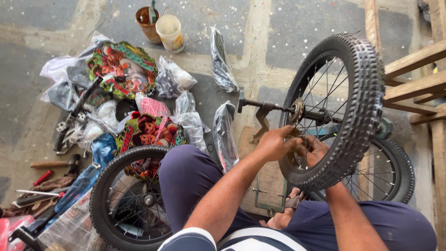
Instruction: The person sits on the floor and uses a spoke wrench to adjust the tension of the spokes on a bicycle wheel mounted in a truing stand. They repeatedly spin the wheel to check alignment and make fine adjustments to the spokes.
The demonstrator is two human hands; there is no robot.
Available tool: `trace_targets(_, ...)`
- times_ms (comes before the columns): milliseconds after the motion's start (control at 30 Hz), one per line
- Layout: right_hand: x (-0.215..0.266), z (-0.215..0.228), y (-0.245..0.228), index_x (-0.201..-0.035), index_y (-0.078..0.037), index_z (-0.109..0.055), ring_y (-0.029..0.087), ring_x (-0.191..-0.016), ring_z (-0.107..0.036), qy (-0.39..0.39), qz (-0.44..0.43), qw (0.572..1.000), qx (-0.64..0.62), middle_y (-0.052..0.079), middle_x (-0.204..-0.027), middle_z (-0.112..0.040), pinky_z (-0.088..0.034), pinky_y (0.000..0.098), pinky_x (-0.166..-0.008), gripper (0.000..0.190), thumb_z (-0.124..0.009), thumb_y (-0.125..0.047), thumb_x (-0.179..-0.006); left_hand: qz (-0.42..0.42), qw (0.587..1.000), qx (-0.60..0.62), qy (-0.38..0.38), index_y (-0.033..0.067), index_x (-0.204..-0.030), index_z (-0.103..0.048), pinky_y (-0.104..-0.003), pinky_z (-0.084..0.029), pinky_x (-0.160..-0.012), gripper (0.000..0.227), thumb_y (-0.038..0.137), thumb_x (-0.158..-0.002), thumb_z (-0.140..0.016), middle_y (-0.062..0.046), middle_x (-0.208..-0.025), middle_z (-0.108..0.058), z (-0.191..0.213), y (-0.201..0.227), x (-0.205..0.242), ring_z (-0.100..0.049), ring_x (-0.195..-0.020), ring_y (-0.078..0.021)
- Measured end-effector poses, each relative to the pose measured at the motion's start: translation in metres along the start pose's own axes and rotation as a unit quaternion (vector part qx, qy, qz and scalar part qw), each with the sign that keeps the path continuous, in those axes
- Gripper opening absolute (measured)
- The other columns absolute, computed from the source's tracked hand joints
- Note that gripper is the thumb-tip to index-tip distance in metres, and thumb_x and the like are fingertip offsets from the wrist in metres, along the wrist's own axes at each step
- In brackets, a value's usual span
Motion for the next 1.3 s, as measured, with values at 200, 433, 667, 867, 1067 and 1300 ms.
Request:
trace_targets(200, -0.010, 0.001, 0.053, -0.116, -0.004, -0.067, 0.017, -0.073, -0.067, 0.069, -0.105, 0.979, -0.160, 0.007, -0.091, -0.070, -0.057, 0.0314, -0.066, 0.024, -0.067, -0.019, -0.097, 0.013, 0.999, -0.030, -0.019, 0.0056, -0.136, -0.062, -0.048, -0.052, -0.093, 0.065, 0.052, -0.090, -0.068, -0.019, -0.118, -0.074, -0.010, -0.011, -0.006, -0.069, -0.112, -0.0377)
trace_targets(433, 0.009, 0.035, 0.013, -0.104, -0.005, -0.064, 0.021, -0.076, -0.070, 0.035, -0.094, 0.901, -0.422, 0.008, -0.088, -0.070, -0.062, 0.0357, -0.070, 0.017, -0.061, -0.020, -0.095, 0.138, 0.990, 0.023, -0.018, 0.0174, -0.125, -0.070, -0.045, -0.054, -0.092, 0.053, 0.057, -0.091, -0.061, -0.013, -0.115, -0.076, -0.003, -0.045, -0.013, -0.072, -0.109, -0.0336)
trace_targets(667, 0.090, 0.076, -0.057, -0.115, 0.000, -0.061, 0.013, -0.073, -0.057, 0.102, 0.040, 0.937, -0.332, 0.007, -0.094, -0.065, -0.051, 0.0281, -0.068, 0.039, -0.071, -0.038, -0.109, 0.293, 0.943, -0.158, 0.021, 0.0154, -0.106, -0.079, -0.047, -0.054, -0.093, 0.055, 0.063, -0.078, -0.076, -0.016, -0.113, -0.076, 0.016, -0.083, -0.019, -0.070, -0.108, -0.0355)
trace_targets(867, 0.118, 0.082, -0.138, -0.125, 0.002, -0.062, 0.003, -0.067, -0.052, 0.059, 0.212, 0.965, -0.141, 0.001, -0.088, -0.063, -0.042, 0.0175, -0.058, 0.067, -0.076, -0.058, -0.098, 0.193, 0.960, -0.085, 0.182, 0.0026, -0.104, -0.070, -0.048, -0.053, -0.079, 0.068, 0.045, -0.058, -0.096, -0.017, -0.098, -0.073, 0.025, -0.090, -0.023, -0.068, -0.091, -0.0339)
trace_targets(1067, 0.118, 0.059, -0.192, -0.127, 0.001, -0.058, 0.006, -0.084, -0.064, 0.091, 0.266, 0.953, 0.109, 0.001, -0.102, -0.068, -0.053, 0.0194, -0.072, 0.070, -0.077, -0.059, -0.096, 0.137, 0.977, 0.096, 0.130, 0.0064, -0.086, -0.072, -0.036, -0.054, -0.067, 0.046, 0.037, -0.062, -0.096, -0.005, -0.075, -0.072, 0.001, -0.127, -0.046, -0.068, -0.071, -0.0184)
trace_targets(1300, 0.117, 0.040, -0.156, -0.121, -0.005, -0.057, 0.013, -0.079, -0.071, 0.045, 0.230, 0.968, 0.090, 0.002, -0.099, -0.068, -0.060, 0.0288, -0.069, 0.059, -0.078, -0.050, -0.089, 0.159, 0.972, 0.086, 0.153, 0.0095, -0.075, -0.068, -0.033, -0.052, -0.063, 0.043, 0.038, -0.062, -0.097, -0.001, -0.071, -0.070, -0.011, -0.136, -0.056, -0.066, -0.068, -0.0141)
Point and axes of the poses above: each hand's wrist, its own x-axis away from the middle knuckle, its own z-axis out of the back of the hand, y = z × x, the point moved 5 cm from there along -x, towards the middle knuckle
